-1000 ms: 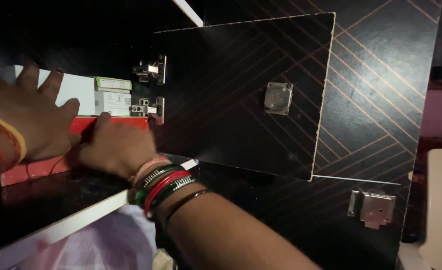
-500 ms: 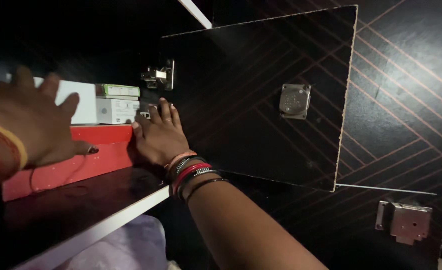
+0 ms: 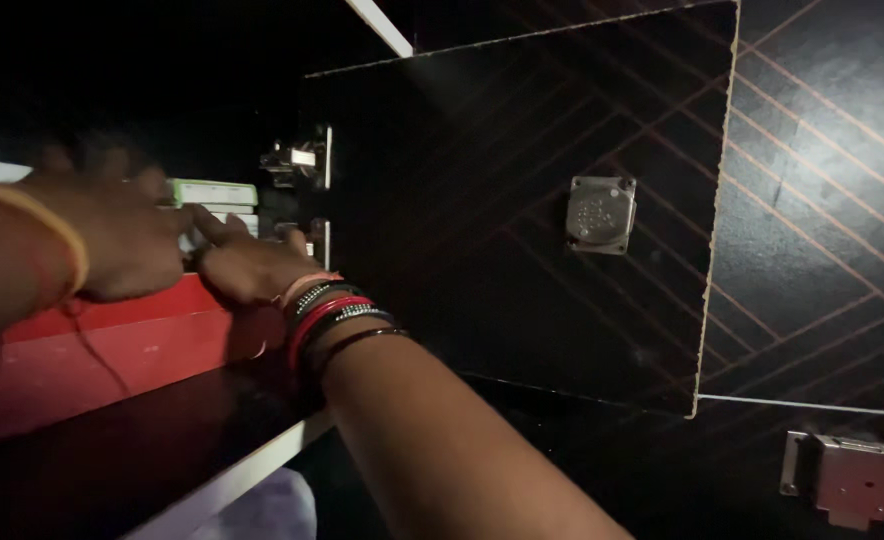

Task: The person places several small boxes into a dark wardrobe shelf, then folds and stacks a pink and white patterned blanket and a white cloth on the shelf. The person closes the wardrobe door at the end.

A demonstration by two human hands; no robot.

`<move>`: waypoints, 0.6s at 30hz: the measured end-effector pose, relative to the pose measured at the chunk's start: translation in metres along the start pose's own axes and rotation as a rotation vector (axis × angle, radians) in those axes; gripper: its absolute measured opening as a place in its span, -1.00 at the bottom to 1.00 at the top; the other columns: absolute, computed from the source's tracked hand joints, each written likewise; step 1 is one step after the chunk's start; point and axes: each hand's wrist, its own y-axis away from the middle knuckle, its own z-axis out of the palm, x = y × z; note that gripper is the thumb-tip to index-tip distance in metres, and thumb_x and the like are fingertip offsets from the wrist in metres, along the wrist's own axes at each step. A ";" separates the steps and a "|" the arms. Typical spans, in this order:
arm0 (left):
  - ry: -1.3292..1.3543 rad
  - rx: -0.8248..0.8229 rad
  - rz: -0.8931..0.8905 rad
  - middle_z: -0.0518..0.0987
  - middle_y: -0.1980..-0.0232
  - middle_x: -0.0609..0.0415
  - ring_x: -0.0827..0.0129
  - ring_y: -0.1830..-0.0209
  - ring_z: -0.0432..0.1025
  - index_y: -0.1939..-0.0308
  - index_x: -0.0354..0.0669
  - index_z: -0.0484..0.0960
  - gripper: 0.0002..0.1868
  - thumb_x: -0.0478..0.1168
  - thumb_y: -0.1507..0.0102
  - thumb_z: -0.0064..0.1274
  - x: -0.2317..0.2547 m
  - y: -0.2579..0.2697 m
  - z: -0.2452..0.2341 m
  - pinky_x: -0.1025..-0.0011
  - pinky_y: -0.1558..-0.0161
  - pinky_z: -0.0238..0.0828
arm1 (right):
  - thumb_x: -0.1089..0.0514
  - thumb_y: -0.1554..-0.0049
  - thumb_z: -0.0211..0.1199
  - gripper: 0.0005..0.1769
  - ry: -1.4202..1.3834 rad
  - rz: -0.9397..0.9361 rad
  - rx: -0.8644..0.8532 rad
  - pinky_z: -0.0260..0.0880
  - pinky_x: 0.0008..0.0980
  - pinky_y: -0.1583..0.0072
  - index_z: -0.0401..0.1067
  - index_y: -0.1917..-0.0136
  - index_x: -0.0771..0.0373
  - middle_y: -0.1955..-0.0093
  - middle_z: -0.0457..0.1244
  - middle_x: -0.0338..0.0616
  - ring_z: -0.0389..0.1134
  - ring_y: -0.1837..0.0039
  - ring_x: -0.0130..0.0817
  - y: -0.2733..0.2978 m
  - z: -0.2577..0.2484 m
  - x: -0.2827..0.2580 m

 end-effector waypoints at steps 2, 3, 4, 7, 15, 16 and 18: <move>0.016 -0.013 0.000 0.33 -0.50 0.07 0.18 -0.52 0.19 -0.57 0.30 0.19 -0.23 0.40 -0.33 -0.28 0.006 -0.011 0.004 -0.13 -0.40 0.09 | -0.14 -0.16 -0.18 -0.18 -0.093 0.001 0.018 -0.49 0.26 -0.53 -0.20 -0.66 -0.18 -0.68 -0.13 -0.05 -0.13 -0.67 -0.12 -0.001 0.006 0.008; 0.020 -0.016 -0.001 0.34 -0.50 0.07 0.18 -0.51 0.20 -0.56 0.29 0.20 -0.23 0.40 -0.32 -0.27 0.008 -0.014 0.007 -0.12 -0.39 0.10 | -0.17 -0.19 -0.26 -0.23 -0.117 0.007 0.046 -0.49 0.22 -0.55 -0.17 -0.65 -0.19 -0.68 -0.10 -0.09 -0.05 -0.64 -0.12 -0.001 0.010 0.008; 0.023 -0.015 -0.004 0.35 -0.49 0.07 0.19 -0.50 0.21 -0.56 0.28 0.21 -0.23 0.39 -0.32 -0.26 0.009 -0.017 0.008 -0.11 -0.38 0.11 | -0.20 -0.23 -0.34 -0.27 -0.141 0.014 0.074 -0.49 0.19 -0.57 -0.14 -0.65 -0.20 -0.67 -0.08 -0.12 0.03 -0.61 -0.11 0.001 0.012 0.009; 0.036 -0.012 -0.011 0.37 -0.47 0.07 0.19 -0.47 0.24 -0.55 0.25 0.23 -0.22 0.38 -0.30 -0.23 0.012 -0.022 0.013 -0.08 -0.35 0.16 | -0.19 -0.23 -0.37 -0.29 -0.090 -0.018 0.118 -0.43 0.14 -0.58 -0.10 -0.64 -0.22 -0.66 -0.02 -0.19 0.06 -0.59 -0.12 0.005 0.013 0.009; 0.075 -0.009 -0.041 0.42 -0.43 0.07 0.22 -0.39 0.32 -0.51 0.18 0.28 -0.22 0.34 -0.26 -0.13 0.009 -0.028 0.027 -0.01 -0.28 0.26 | -0.22 -0.24 -0.40 -0.28 -0.092 -0.014 0.111 -0.38 0.11 -0.57 -0.12 -0.65 -0.21 -0.59 0.09 -0.17 0.09 -0.59 -0.21 0.006 0.012 0.011; 0.075 -0.004 -0.038 0.43 -0.42 0.07 0.22 -0.38 0.33 -0.51 0.17 0.29 -0.21 0.33 -0.26 -0.12 0.011 -0.030 0.030 0.00 -0.27 0.28 | -0.22 -0.25 -0.41 -0.28 -0.073 -0.019 0.120 -0.38 0.12 -0.57 -0.12 -0.65 -0.22 -0.60 0.08 -0.18 0.08 -0.59 -0.21 0.005 0.013 0.012; 0.084 0.000 -0.041 0.44 -0.41 0.07 0.23 -0.36 0.35 -0.50 0.15 0.30 -0.21 0.32 -0.25 -0.10 0.011 -0.034 0.035 0.02 -0.25 0.31 | -0.23 -0.23 -0.37 -0.26 -0.072 0.000 0.104 -0.38 0.13 -0.56 -0.14 -0.65 -0.21 -0.60 0.08 -0.15 0.09 -0.58 -0.21 0.001 0.013 0.012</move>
